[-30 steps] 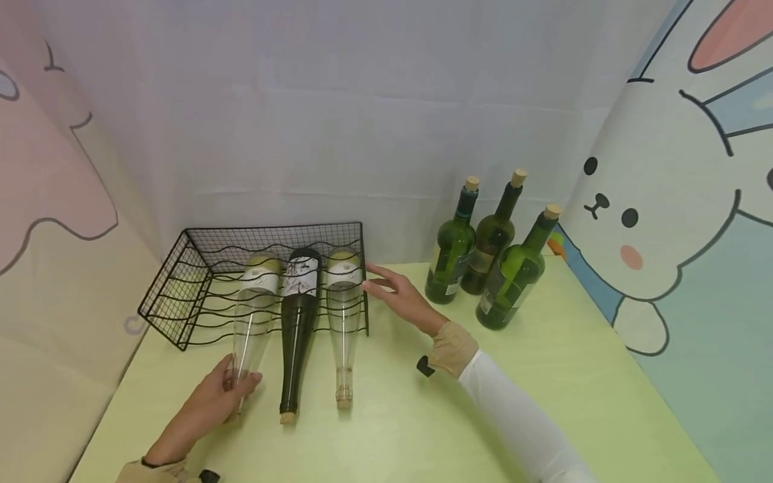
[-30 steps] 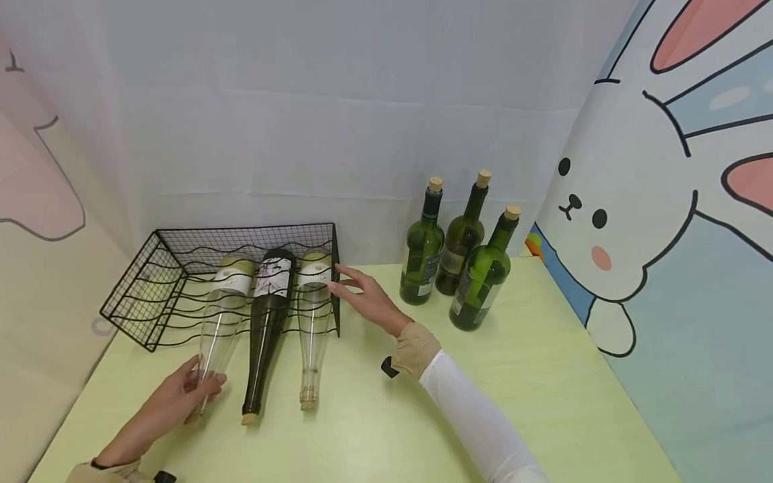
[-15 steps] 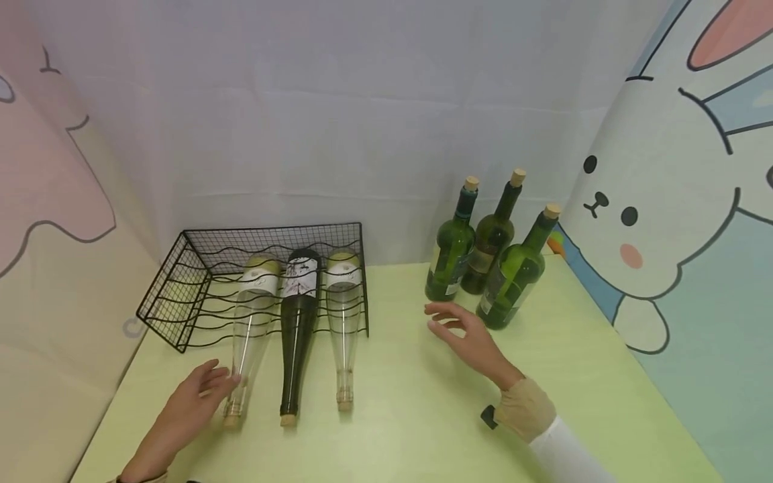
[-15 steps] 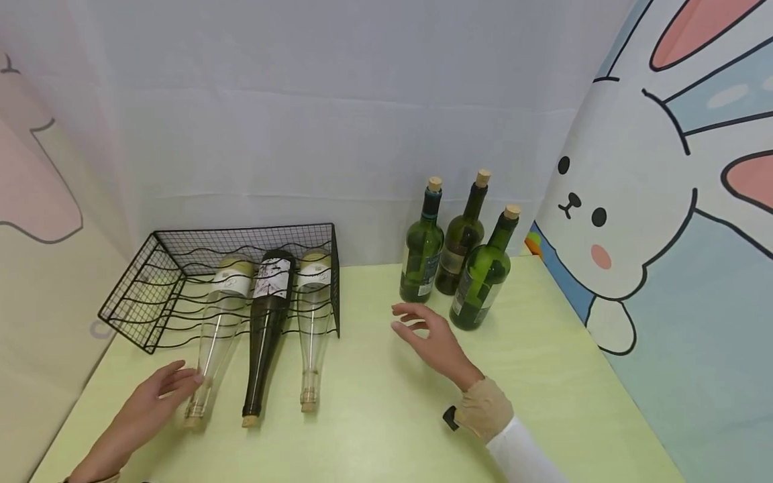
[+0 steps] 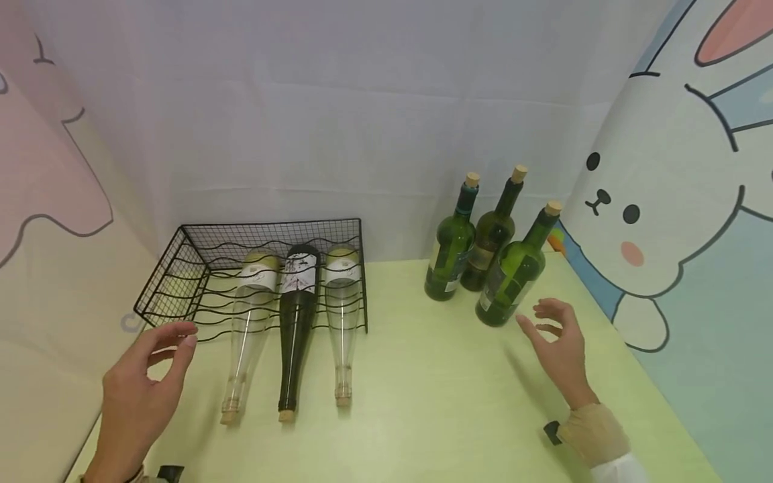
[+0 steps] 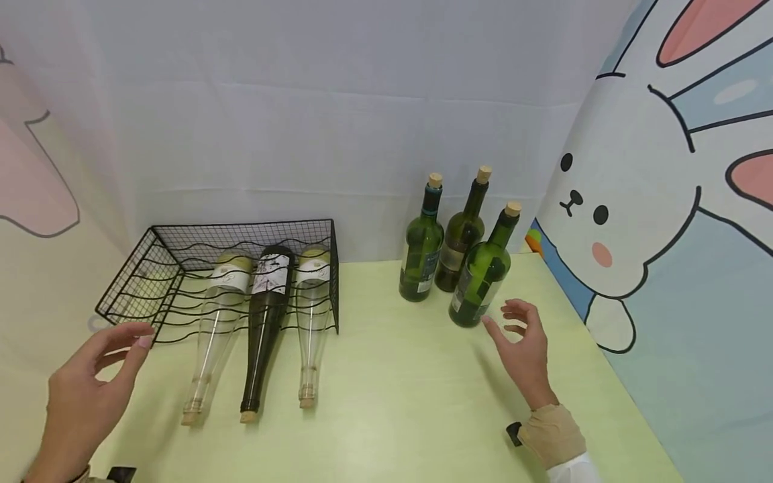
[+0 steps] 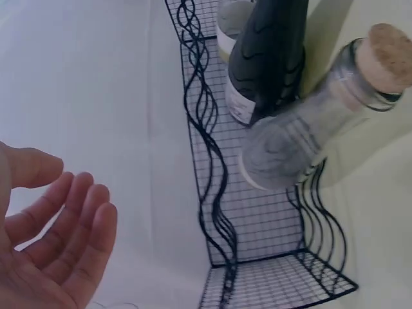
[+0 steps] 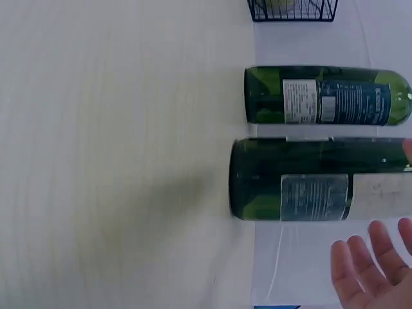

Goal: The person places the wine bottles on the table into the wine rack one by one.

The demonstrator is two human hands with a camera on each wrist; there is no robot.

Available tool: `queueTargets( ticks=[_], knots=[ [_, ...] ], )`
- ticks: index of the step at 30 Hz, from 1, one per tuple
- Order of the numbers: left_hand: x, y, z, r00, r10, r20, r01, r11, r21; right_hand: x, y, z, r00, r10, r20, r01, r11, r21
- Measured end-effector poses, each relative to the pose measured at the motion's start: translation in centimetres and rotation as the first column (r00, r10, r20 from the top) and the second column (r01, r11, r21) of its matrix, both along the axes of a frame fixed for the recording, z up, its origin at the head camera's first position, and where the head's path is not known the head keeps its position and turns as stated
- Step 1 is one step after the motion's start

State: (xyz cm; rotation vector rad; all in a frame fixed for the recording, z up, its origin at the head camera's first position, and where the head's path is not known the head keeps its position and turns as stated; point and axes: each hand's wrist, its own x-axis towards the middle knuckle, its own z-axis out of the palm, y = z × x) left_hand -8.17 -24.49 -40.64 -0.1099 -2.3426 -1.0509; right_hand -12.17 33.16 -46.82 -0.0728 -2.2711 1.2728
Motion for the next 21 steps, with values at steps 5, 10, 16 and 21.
queueTargets(
  ticks=[5, 10, 16, 21],
  knots=[
    [-0.6, 3.5, 2.7, 0.925, -0.275, -0.261, 0.249, 0.960, -0.131, -1.5, 1.1, 0.0, 0.986, 0.032, 0.164, -0.042, 0.998, 0.054],
    [-0.4, 7.7, 4.2, 0.836, -0.476, -0.273, 0.404, 0.871, -0.279, -3.4, 0.8, -0.4, 0.963, 0.128, 0.237, -0.142, 0.989, 0.046],
    [0.4, 11.4, 4.2, 0.779, -0.589, -0.218, 0.496, 0.790, -0.362, -5.2, 0.4, -1.2, 0.948, 0.131, 0.289, -0.146, 0.989, 0.031],
    [0.4, 13.7, 3.5, 0.716, -0.669, -0.200, 0.562, 0.722, -0.404, -6.3, 0.3, -2.3, 0.929, 0.141, 0.343, -0.143, 0.990, -0.020]
  ],
)
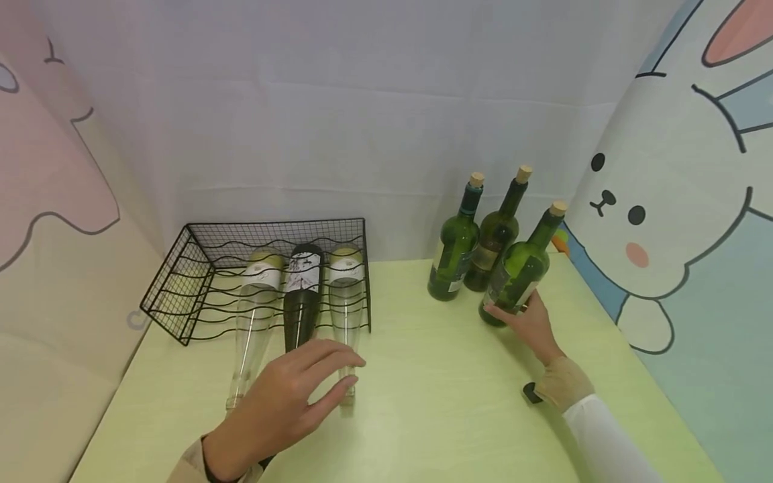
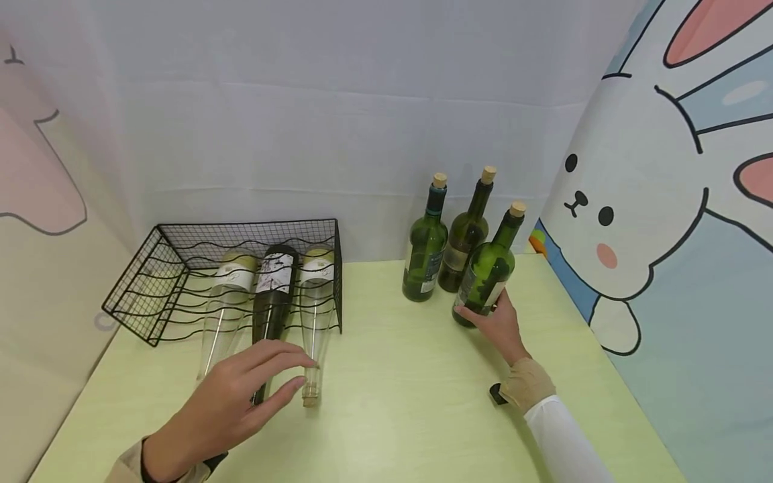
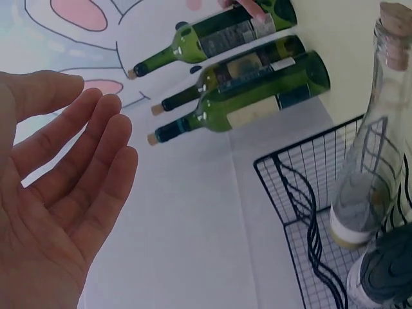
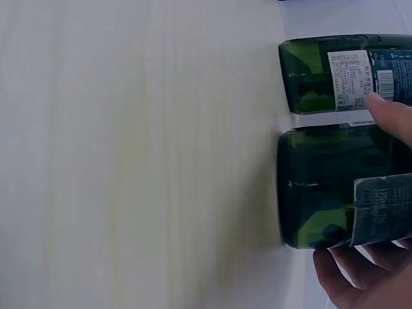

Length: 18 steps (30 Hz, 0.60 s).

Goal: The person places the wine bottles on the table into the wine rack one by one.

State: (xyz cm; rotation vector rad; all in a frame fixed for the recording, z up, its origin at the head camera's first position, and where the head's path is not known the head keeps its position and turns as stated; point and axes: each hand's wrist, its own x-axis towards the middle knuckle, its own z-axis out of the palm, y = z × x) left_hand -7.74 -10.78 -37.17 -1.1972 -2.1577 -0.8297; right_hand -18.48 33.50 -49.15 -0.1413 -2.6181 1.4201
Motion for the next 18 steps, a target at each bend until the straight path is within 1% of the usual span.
queueTargets(
  ticks=[3, 7, 12, 18],
  knots=[
    [-0.1, 1.2, -0.7, 0.999, -0.052, 0.009, 0.052, 0.998, -0.020, -0.4, 0.1, -0.6, 0.999, -0.008, 0.043, 0.008, 1.000, -0.003],
    [-0.4, 2.2, -1.6, 0.996, -0.084, 0.024, 0.084, 0.996, -0.034, -0.5, 0.1, -1.0, 0.996, -0.009, 0.085, 0.008, 1.000, 0.003],
    [-0.7, 2.5, -2.3, 0.996, -0.076, 0.041, 0.077, 0.996, -0.044, 0.0, -0.4, -1.0, 0.996, 0.023, 0.087, -0.024, 1.000, 0.005],
    [-0.7, 2.0, -2.9, 0.996, -0.051, 0.074, 0.055, 0.997, -0.058, 1.4, -1.5, -1.3, 0.994, 0.088, 0.059, -0.086, 0.996, -0.020]
  ],
)
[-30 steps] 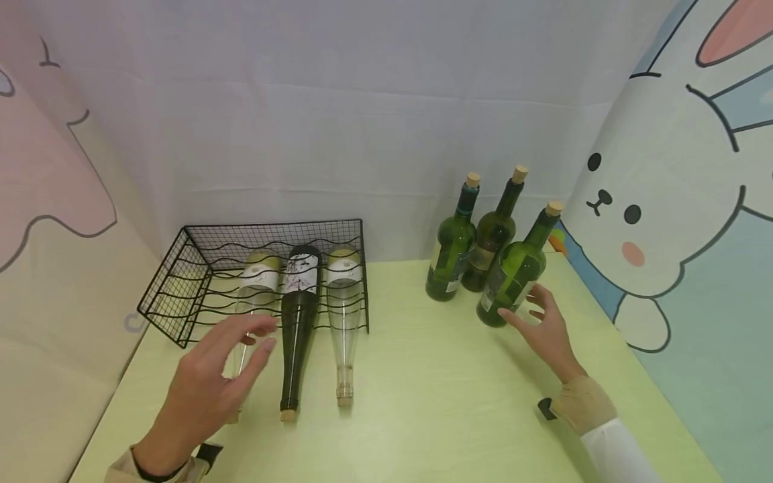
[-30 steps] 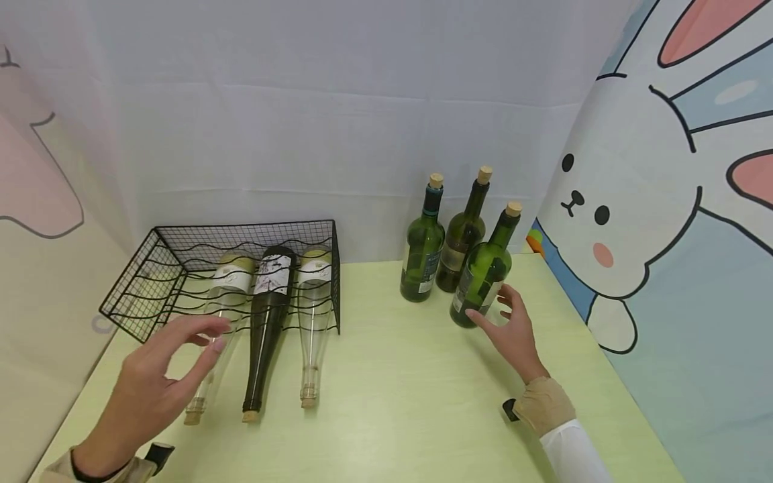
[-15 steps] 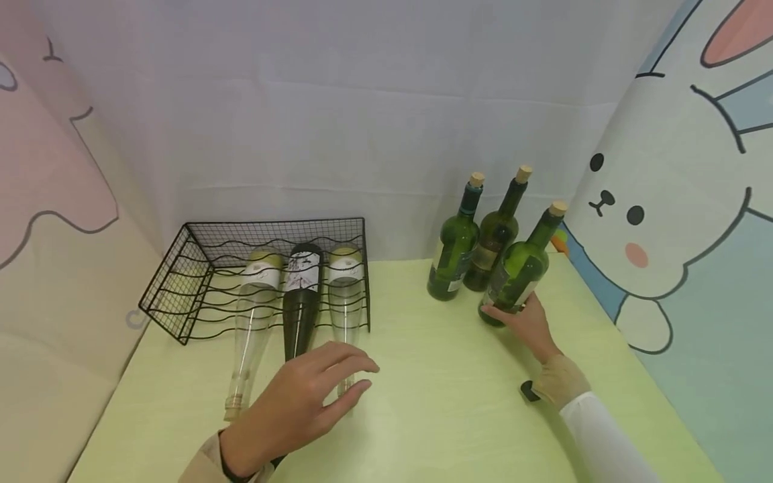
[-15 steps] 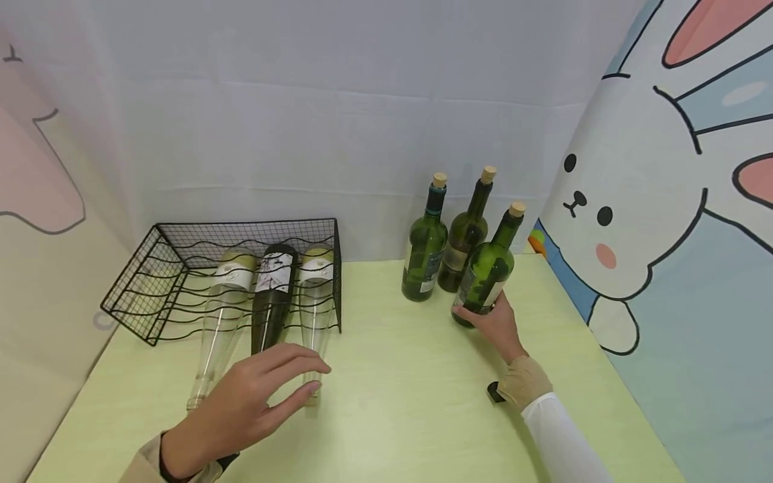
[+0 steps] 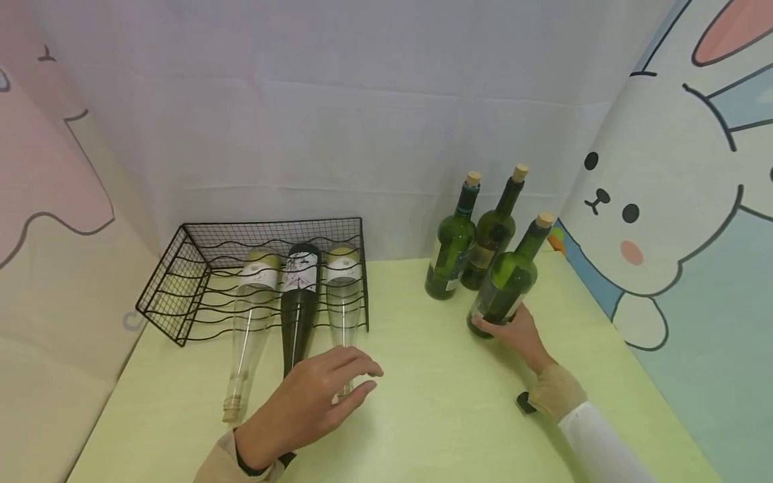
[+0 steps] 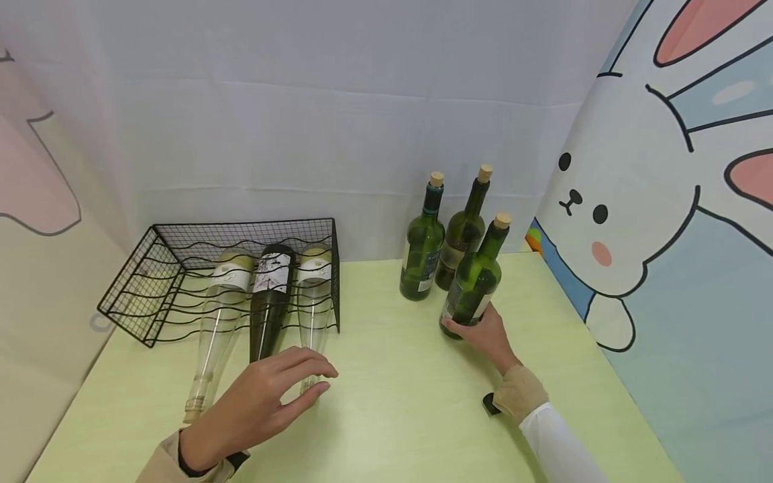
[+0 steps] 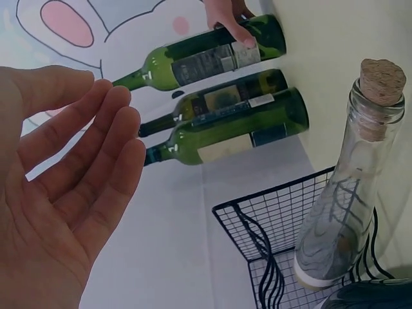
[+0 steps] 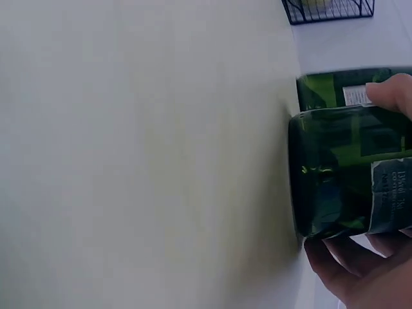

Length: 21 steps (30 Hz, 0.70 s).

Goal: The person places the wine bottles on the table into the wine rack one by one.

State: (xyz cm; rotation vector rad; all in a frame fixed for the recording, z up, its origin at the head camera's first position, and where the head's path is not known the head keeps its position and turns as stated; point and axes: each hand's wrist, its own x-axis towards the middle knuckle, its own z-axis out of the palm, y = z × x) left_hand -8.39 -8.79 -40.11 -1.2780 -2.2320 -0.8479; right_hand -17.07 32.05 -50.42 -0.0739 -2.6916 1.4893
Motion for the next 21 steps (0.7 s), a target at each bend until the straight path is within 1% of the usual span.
queueTargets(
  ticks=[3, 5, 7, 8, 11, 14, 15, 21],
  knots=[
    [0.1, -0.2, -0.3, 1.000, 0.004, 0.007, -0.004, 1.000, 0.008, 1.0, -0.7, -0.1, 0.999, 0.035, -0.017, -0.035, 0.999, 0.001],
    [0.1, -0.3, -0.5, 1.000, 0.002, 0.010, -0.002, 1.000, 0.018, 1.8, -1.3, -0.2, 0.997, 0.064, -0.045, -0.064, 0.998, 0.004],
    [0.2, -0.3, -0.5, 1.000, -0.002, 0.013, 0.001, 1.000, 0.026, 2.6, -1.8, -0.4, 0.992, 0.098, -0.074, -0.099, 0.995, -0.008],
    [0.3, -0.4, -0.5, 1.000, -0.002, 0.015, 0.001, 1.000, 0.027, 3.1, -2.2, 0.0, 0.990, 0.113, -0.086, -0.115, 0.993, -0.016],
    [0.4, -0.5, -0.5, 1.000, -0.002, 0.025, 0.002, 1.000, 0.030, 4.2, -3.0, -0.2, 0.981, 0.149, -0.127, -0.155, 0.987, -0.041],
    [0.5, -0.8, -0.5, 1.000, 0.006, 0.031, -0.007, 0.999, 0.044, 5.1, -3.7, -0.1, 0.976, 0.172, -0.136, -0.180, 0.982, -0.050],
    [0.5, -0.9, -0.6, 0.999, 0.008, 0.033, -0.010, 0.999, 0.050, 5.2, -3.7, -0.6, 0.974, 0.179, -0.140, -0.187, 0.981, -0.044],
    [0.5, -1.2, -0.5, 0.999, 0.012, 0.035, -0.015, 0.998, 0.064, 6.2, -4.0, 0.0, 0.970, 0.204, -0.130, -0.203, 0.979, 0.022]
  ],
)
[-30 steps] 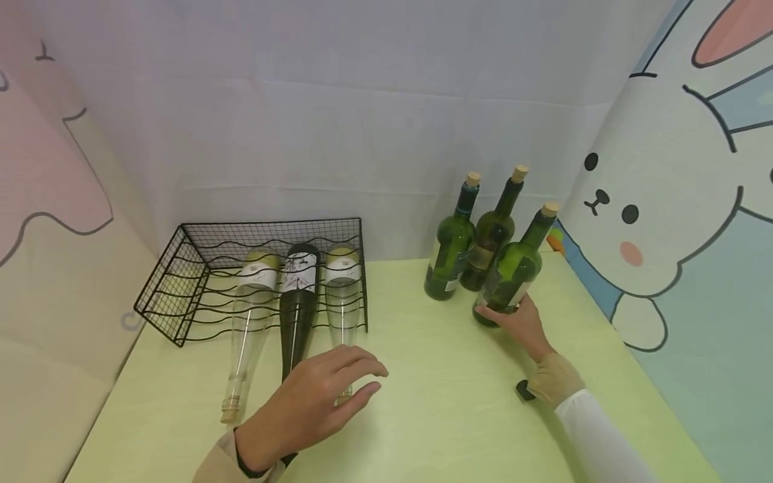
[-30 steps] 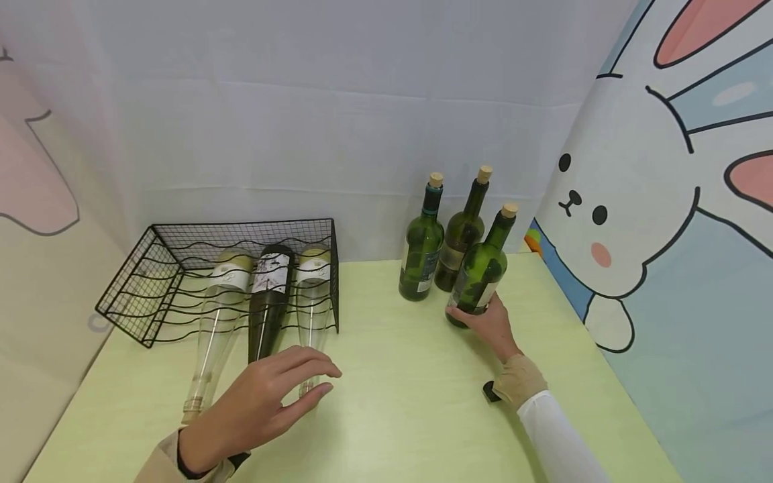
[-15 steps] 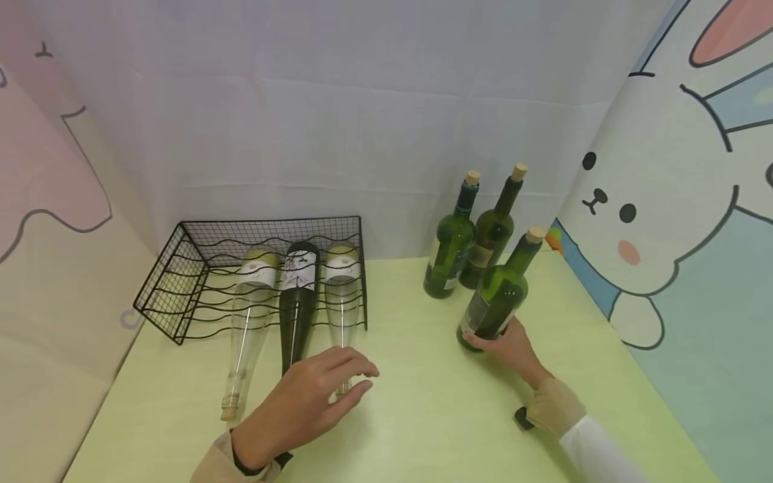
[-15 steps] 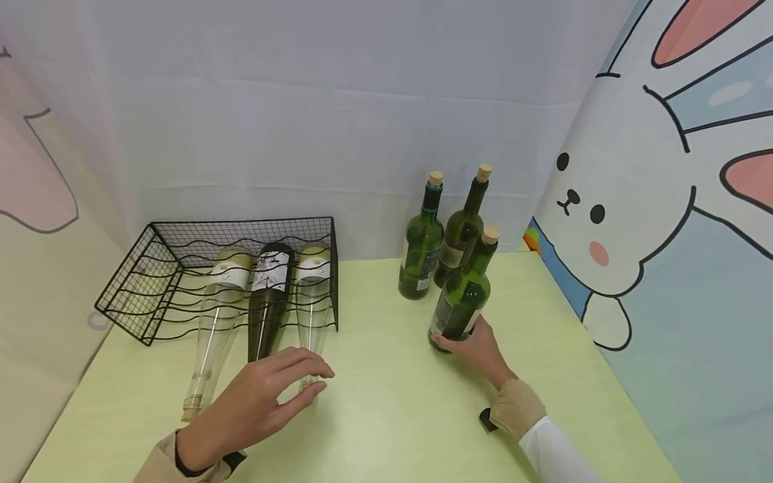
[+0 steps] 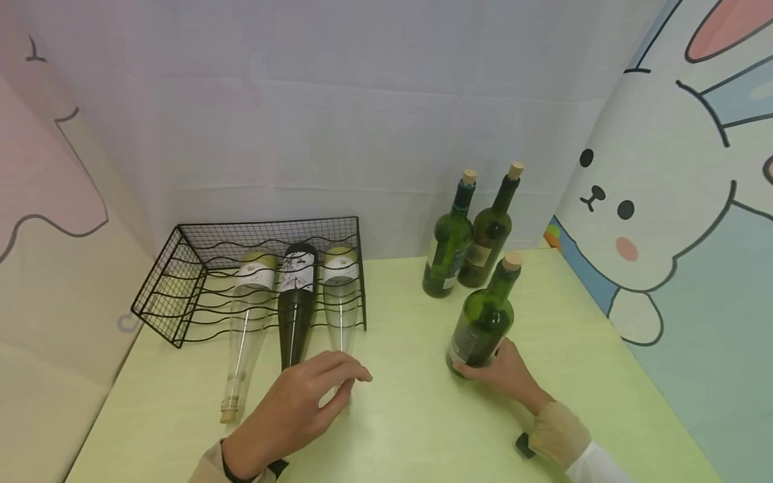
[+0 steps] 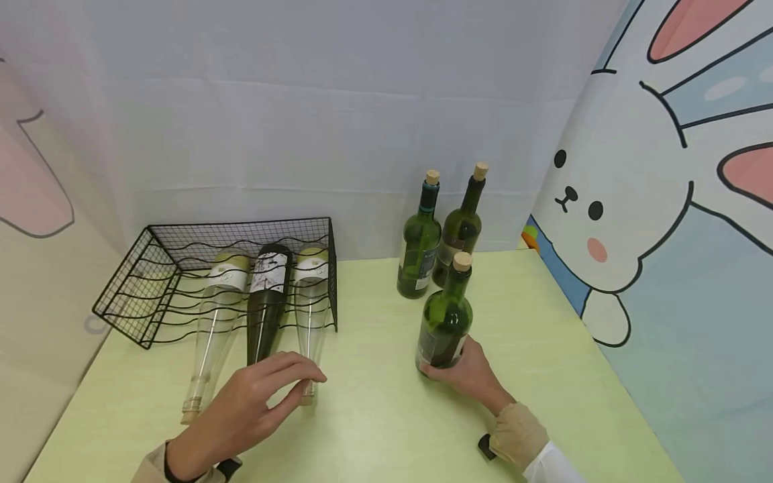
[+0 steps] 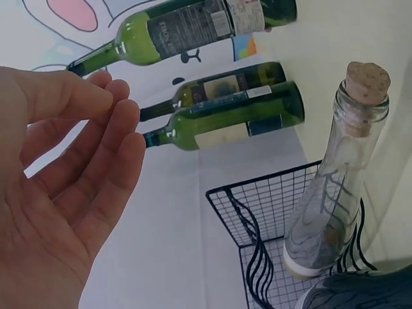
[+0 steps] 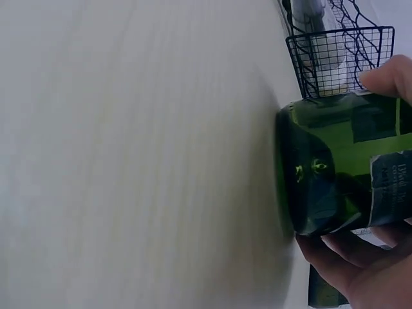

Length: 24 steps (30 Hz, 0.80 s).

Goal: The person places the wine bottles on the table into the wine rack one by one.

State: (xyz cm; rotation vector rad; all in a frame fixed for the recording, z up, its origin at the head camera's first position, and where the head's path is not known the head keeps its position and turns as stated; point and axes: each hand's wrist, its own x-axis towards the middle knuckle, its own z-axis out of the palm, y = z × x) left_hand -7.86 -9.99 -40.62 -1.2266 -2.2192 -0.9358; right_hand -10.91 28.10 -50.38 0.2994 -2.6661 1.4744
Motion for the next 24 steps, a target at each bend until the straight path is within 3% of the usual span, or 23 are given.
queueTargets(
  ticks=[7, 15, 24],
  knots=[
    [-0.3, -0.9, 0.5, 1.000, 0.031, -0.003, -0.031, 0.999, 0.022, -0.2, -0.2, 1.0, 1.000, 0.026, 0.012, -0.027, 0.998, 0.064],
    [-0.4, -1.2, 0.9, 1.000, 0.005, -0.007, -0.004, 0.999, 0.046, -0.8, -0.1, 2.0, 1.000, 0.025, 0.015, -0.027, 0.987, 0.161],
    [-0.3, -1.3, 1.0, 1.000, -0.013, 0.018, 0.012, 1.000, 0.014, -1.7, -0.6, 4.9, 0.998, -0.006, -0.062, 0.028, 0.935, 0.354]
  ],
)
